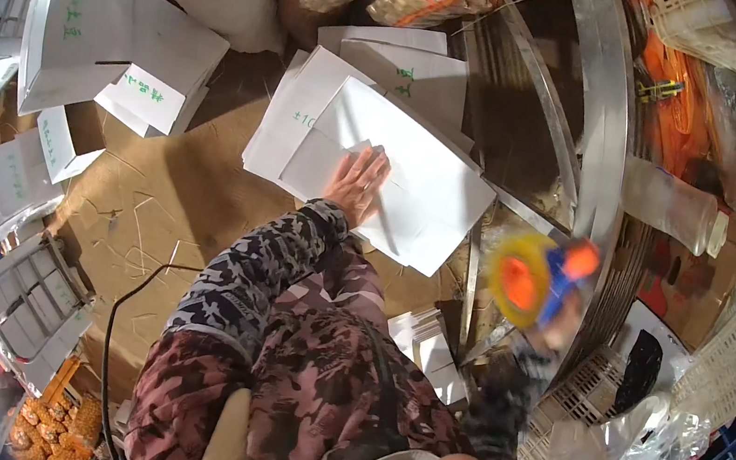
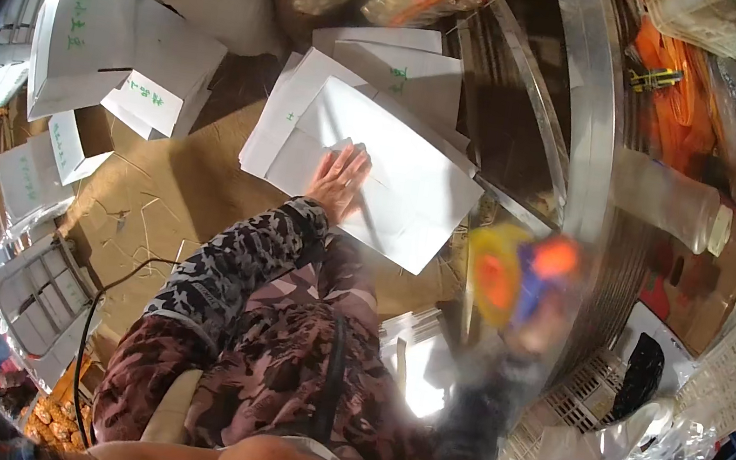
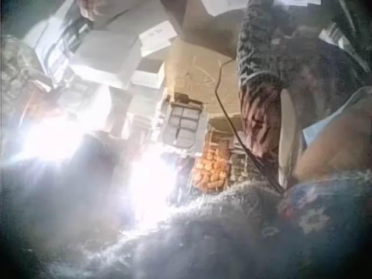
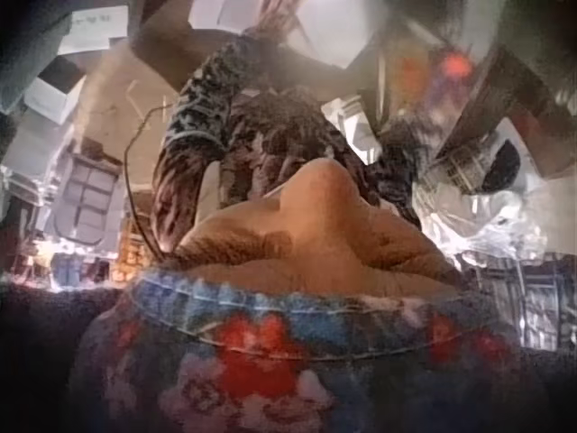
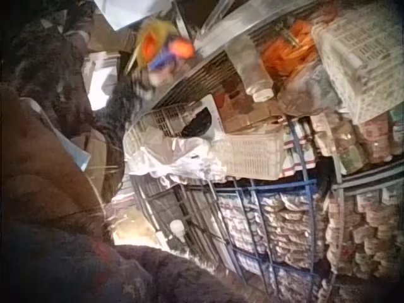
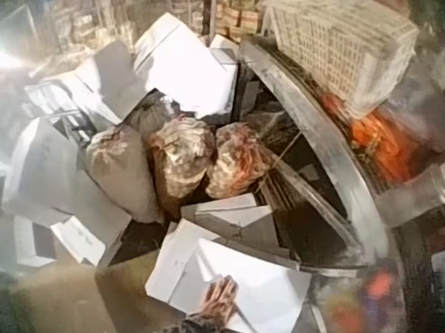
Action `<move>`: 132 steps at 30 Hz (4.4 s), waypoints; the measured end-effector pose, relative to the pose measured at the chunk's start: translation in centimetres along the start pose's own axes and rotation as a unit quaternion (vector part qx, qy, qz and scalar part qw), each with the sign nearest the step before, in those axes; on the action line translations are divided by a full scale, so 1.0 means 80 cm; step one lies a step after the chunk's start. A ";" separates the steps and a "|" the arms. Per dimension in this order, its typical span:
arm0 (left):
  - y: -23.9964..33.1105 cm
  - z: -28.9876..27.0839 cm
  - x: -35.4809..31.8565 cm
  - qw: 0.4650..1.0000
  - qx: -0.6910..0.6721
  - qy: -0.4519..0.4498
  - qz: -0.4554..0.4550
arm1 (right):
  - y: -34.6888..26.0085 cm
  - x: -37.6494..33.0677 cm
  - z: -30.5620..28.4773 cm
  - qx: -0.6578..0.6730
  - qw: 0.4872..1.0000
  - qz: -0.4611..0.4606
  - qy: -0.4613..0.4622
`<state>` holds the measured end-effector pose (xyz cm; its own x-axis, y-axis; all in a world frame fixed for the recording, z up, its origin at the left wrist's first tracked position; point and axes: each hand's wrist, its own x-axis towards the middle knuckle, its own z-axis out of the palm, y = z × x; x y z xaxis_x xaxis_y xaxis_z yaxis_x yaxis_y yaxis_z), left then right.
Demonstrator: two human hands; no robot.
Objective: Assembling and taping cardboard boxes for produce.
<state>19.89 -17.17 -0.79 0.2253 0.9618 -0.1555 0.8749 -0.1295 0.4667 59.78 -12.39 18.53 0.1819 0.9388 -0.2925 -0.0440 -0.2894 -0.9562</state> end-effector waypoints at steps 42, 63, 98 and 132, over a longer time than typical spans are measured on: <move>0.048 -0.013 -0.020 0.767 -0.567 0.297 -0.044 | 0.120 0.025 0.275 -0.428 0.794 -0.194 -0.385; 0.015 -0.018 -0.003 0.523 -0.778 0.300 -0.176 | 0.107 0.006 0.348 -0.439 0.776 -0.290 -0.349; -0.179 -0.029 0.001 0.457 -0.670 0.416 -0.412 | 0.069 0.032 0.316 -0.571 0.602 -0.315 -0.461; -0.190 0.042 0.014 0.747 -0.475 0.159 -0.437 | 0.061 0.024 0.329 -0.603 0.597 -0.283 -0.447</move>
<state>8.31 -14.94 -11.00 -0.4991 0.6071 -0.6184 -0.1049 0.6660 0.7385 34.05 -7.06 13.01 -0.7891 0.5178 -0.3304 0.6125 0.7038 -0.3598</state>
